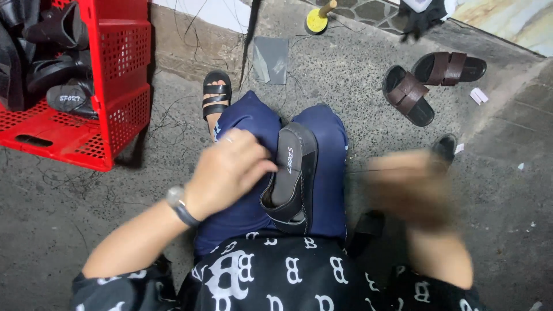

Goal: Hand-sewing the sole of a sandal to the upper part using a needle and thread

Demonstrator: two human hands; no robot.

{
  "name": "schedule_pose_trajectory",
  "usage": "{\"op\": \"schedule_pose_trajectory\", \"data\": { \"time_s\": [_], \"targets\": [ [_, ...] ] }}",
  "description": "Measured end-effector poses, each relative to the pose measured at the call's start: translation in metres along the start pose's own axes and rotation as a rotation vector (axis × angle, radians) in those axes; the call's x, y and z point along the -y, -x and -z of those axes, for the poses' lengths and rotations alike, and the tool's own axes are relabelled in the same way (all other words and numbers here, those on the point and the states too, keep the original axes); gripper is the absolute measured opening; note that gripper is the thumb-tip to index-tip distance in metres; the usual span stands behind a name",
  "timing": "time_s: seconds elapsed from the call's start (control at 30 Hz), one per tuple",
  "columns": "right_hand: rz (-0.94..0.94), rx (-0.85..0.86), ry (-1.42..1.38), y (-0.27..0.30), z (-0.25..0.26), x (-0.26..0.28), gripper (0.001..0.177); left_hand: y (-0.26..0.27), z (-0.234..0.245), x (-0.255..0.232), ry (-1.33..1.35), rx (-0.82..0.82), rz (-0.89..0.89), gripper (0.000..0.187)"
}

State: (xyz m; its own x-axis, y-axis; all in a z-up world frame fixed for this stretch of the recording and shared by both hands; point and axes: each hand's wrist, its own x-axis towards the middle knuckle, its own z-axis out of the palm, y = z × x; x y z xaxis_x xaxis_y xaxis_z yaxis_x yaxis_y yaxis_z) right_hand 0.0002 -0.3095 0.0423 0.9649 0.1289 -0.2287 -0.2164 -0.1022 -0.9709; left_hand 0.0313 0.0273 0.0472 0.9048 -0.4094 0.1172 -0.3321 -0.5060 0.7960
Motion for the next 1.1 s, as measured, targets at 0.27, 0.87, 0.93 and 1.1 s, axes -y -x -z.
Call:
{"op": "schedule_pose_trajectory", "data": {
  "time_s": [0.27,0.87,0.93,1.1],
  "targets": [
    [0.439,-0.191,0.305,-0.032,0.007,0.009,0.014,-0.015,0.041,0.012,-0.634,-0.206,-0.062,0.023],
    [0.737,0.458,0.762,-0.059,-0.067,0.001,0.025,-0.014,-0.033,0.017,0.481,0.328,0.155,0.037],
    [0.706,0.403,0.717,-0.045,-0.055,0.001,0.052,0.01,-0.055,0.036,0.657,0.488,0.198,0.016],
    [0.72,0.322,1.068,-0.026,-0.056,-0.014,0.026,0.006,0.035,0.079,-0.09,-0.242,0.462,0.015]
  ]
}}
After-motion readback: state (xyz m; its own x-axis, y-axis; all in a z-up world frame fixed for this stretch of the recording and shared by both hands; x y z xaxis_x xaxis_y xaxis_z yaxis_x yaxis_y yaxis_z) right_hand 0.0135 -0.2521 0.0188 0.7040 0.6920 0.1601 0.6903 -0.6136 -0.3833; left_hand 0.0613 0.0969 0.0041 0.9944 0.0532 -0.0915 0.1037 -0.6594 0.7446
